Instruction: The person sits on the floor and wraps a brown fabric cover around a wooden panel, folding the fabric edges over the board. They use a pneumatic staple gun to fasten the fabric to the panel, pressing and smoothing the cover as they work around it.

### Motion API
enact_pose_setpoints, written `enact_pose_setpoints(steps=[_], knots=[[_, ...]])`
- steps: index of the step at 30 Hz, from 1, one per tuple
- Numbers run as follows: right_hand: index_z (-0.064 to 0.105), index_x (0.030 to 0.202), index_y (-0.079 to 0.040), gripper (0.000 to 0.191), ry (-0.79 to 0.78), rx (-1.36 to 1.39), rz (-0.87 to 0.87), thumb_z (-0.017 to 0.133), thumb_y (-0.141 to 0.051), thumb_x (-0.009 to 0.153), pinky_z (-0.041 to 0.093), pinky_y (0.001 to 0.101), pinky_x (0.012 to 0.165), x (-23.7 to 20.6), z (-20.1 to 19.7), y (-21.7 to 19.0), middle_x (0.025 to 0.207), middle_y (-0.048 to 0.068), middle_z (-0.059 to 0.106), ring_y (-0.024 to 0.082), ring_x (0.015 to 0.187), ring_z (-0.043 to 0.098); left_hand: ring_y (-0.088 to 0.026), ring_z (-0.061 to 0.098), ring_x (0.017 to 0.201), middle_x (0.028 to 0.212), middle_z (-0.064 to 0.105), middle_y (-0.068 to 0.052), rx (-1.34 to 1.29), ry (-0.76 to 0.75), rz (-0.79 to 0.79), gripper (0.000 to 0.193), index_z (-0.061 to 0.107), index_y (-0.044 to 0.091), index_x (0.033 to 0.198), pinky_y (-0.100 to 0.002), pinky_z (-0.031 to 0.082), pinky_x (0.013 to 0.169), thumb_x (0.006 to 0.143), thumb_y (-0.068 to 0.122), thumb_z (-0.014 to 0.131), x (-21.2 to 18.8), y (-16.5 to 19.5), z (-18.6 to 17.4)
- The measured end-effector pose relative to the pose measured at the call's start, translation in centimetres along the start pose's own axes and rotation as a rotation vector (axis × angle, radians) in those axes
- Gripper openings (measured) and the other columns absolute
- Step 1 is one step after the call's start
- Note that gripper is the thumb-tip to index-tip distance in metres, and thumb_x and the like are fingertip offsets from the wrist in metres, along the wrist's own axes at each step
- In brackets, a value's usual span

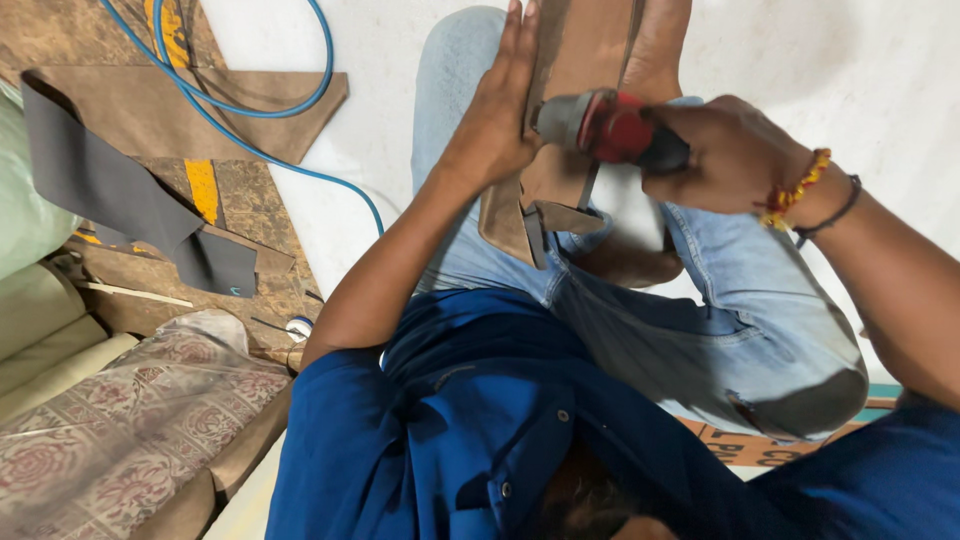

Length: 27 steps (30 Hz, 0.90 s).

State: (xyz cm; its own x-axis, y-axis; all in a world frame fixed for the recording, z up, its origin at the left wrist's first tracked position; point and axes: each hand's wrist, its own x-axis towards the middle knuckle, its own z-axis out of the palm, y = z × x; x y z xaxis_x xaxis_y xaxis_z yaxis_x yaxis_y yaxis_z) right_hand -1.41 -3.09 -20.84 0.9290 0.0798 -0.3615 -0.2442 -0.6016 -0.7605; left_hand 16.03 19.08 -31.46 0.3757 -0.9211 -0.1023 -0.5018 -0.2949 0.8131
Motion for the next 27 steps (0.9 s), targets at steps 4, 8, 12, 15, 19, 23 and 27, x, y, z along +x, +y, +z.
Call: enact_pose_setpoints(steps=[4, 8, 12, 15, 19, 23, 27], knots=[[0.064, 0.136, -0.01, 0.063, 0.06, -0.133, 0.156, 0.079, -0.024, 0.077, 0.057, 0.0448, 0.071, -1.7, 1.0, 6.1, 0.073, 0.02, 0.069, 0.038, 0.074, 0.072, -0.044, 0.017, 0.16, 0.173, 0.002, -0.024, -0.02, -0.013, -0.036, 0.129, 0.002, 0.007, 0.166, -0.046, 0.03, 0.131, 0.079, 0.018, 0.097, -0.1, -0.5, 0.3], [0.05, 0.133, 0.007, 0.057, 0.399, -0.322, 0.307, 0.073, -0.02, 0.088, 0.054, 0.0554, 0.079, -7.5, 1.4, 16.2, 0.096, 0.03, 0.068, 0.049, 0.086, 0.066, -0.044, 0.017, 0.16, 0.172, 0.008, -0.025, -0.049, 0.007, 0.013, 0.12, 0.008, 0.003, 0.165, -0.047, 0.025, 0.13, 0.085, 0.03, 0.094, 0.0, -1.6, 1.0], [0.047, 0.129, 0.013, 0.058, 0.562, -0.543, 0.456, 0.076, -0.026, 0.097, 0.052, 0.0574, 0.078, -11.2, 2.0, 17.4, 0.096, 0.033, 0.065, 0.051, 0.09, 0.064, -0.037, 0.02, 0.165, 0.175, 0.019, -0.024, -0.424, 0.077, -0.058, 0.102, 0.013, -0.001, 0.167, -0.043, 0.022, 0.135, 0.099, 0.039, 0.077, -2.7, -1.7, 2.5], [0.053, 0.128, 0.006, 0.054, 0.622, -0.333, 0.593, 0.07, -0.034, 0.095, 0.054, 0.0508, 0.084, -8.5, 3.7, 13.0, 0.106, 0.025, 0.066, 0.04, 0.095, 0.065, -0.031, 0.02, 0.169, 0.179, 0.02, -0.021, -0.939, 0.123, -0.028, 0.1, 0.015, -0.002, 0.171, -0.039, 0.019, 0.138, 0.099, 0.046, 0.066, -8.8, 0.0, 3.5], [0.058, 0.132, -0.004, 0.055, 0.752, 1.658, -0.13, 0.054, -0.05, 0.102, 0.055, 0.0396, 0.091, 9.4, 6.3, 4.1, 0.112, 0.01, 0.066, 0.023, 0.101, 0.064, -0.037, 0.017, 0.161, 0.172, 0.015, -0.025, -0.534, 0.145, 0.067, 0.12, 0.006, -0.002, 0.165, -0.041, 0.02, 0.13, 0.081, 0.031, 0.085, -12.9, 2.5, 4.5], [0.062, 0.133, -0.01, 0.064, 0.737, 1.674, -0.187, 0.047, -0.064, 0.1, 0.055, 0.0344, 0.091, 12.9, 6.2, 1.5, 0.108, 0.002, 0.065, 0.013, 0.099, 0.063, -0.04, 0.02, 0.162, 0.172, 0.018, -0.027, -0.279, 0.114, 0.138, 0.115, 0.011, 0.001, 0.166, -0.044, 0.025, 0.132, 0.081, 0.023, 0.086, -9.3, 3.1, 3.0], [0.062, 0.123, -0.008, 0.069, 0.589, 1.863, -0.209, 0.05, -0.071, 0.1, 0.056, 0.0373, 0.083, 11.5, 6.1, 1.2, 0.101, 0.004, 0.064, 0.017, 0.094, 0.064, -0.04, 0.021, 0.161, 0.171, 0.018, -0.027, -0.232, -0.024, 0.14, 0.113, 0.005, -0.001, 0.165, -0.043, 0.027, 0.131, 0.083, 0.019, 0.08, -5.8, 3.3, 0.3]])
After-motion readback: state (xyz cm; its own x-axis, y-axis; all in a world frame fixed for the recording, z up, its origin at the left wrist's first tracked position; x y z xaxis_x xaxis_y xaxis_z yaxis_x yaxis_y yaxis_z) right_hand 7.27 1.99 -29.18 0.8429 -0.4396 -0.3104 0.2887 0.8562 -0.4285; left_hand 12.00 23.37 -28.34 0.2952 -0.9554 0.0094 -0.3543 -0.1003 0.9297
